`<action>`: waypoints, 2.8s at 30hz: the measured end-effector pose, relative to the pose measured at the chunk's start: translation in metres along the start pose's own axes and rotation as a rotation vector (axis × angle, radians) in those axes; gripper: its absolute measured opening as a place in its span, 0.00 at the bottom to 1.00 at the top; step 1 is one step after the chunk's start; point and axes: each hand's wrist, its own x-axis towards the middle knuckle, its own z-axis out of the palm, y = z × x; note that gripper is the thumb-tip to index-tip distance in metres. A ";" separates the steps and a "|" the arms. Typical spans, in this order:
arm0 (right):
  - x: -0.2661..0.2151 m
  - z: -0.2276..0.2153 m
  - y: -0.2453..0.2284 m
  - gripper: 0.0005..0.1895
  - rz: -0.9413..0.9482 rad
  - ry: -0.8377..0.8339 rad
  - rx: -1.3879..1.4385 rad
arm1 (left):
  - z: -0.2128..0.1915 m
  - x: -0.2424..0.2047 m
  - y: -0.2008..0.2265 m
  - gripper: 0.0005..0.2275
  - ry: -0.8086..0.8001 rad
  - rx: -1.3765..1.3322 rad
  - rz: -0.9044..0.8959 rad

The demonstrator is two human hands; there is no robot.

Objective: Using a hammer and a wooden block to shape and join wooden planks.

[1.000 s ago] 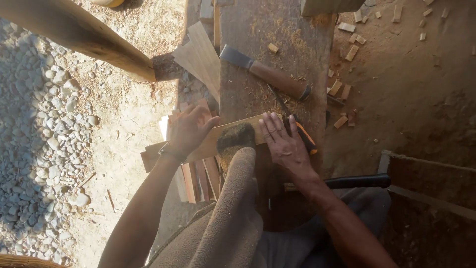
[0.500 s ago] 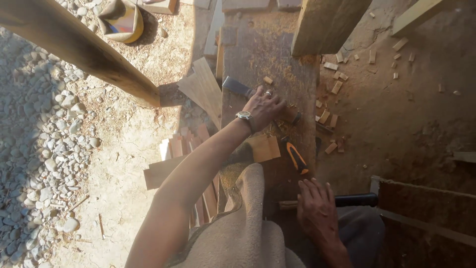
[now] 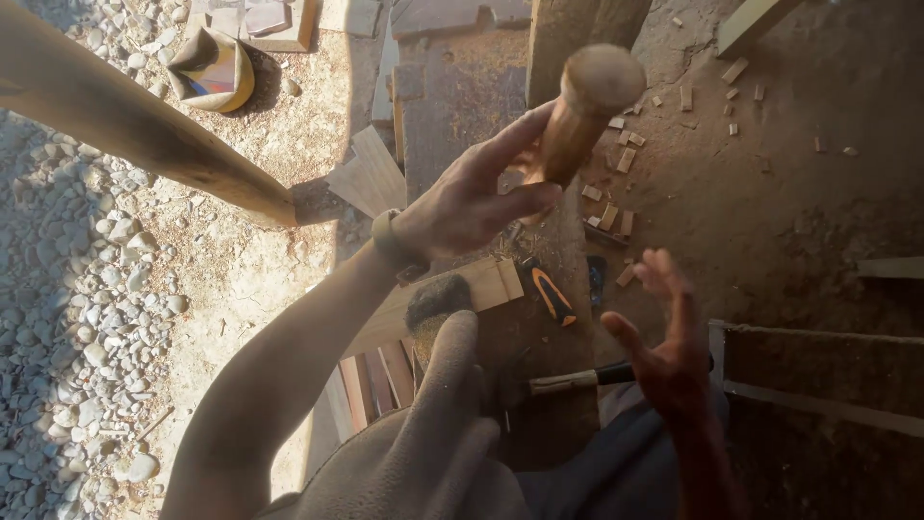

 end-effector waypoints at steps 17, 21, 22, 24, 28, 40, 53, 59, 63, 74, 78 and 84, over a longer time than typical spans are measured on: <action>-0.022 0.055 -0.001 0.24 0.670 -0.389 0.090 | 0.031 0.001 0.024 0.12 0.345 -0.713 -0.186; -0.005 0.081 -0.001 0.17 0.444 -0.272 0.226 | 0.047 -0.012 -0.013 0.19 0.419 -0.572 -0.210; 0.001 0.089 -0.004 0.21 0.373 -0.294 0.256 | 0.057 -0.016 -0.028 0.19 0.439 -0.556 -0.145; 0.013 0.104 -0.003 0.26 0.304 -0.316 0.282 | 0.066 -0.018 -0.040 0.19 0.459 -0.542 -0.079; 0.022 0.129 0.011 0.14 0.063 -0.253 0.071 | 0.062 -0.023 -0.040 0.15 0.361 -0.654 -0.268; 0.046 0.150 0.020 0.12 0.283 -0.335 0.044 | 0.064 -0.021 -0.048 0.14 0.324 -0.457 -0.237; 0.053 0.138 -0.001 0.13 0.335 -0.343 0.158 | 0.056 -0.017 -0.037 0.15 0.426 -0.387 -0.194; 0.054 0.147 0.023 0.11 0.274 -0.427 -0.003 | 0.062 -0.020 -0.042 0.16 0.399 -0.417 -0.229; 0.054 0.148 0.024 0.13 0.276 -0.433 -0.026 | 0.063 -0.022 -0.044 0.14 0.388 -0.414 -0.244; 0.061 0.150 0.024 0.10 0.341 -0.449 0.039 | 0.061 -0.022 -0.051 0.14 0.364 -0.356 -0.237; 0.059 0.152 0.028 0.10 0.307 -0.414 0.050 | 0.061 -0.022 -0.053 0.14 0.361 -0.361 -0.229; 0.060 0.152 0.026 0.11 0.283 -0.418 0.057 | 0.060 -0.022 -0.052 0.15 0.348 -0.370 -0.231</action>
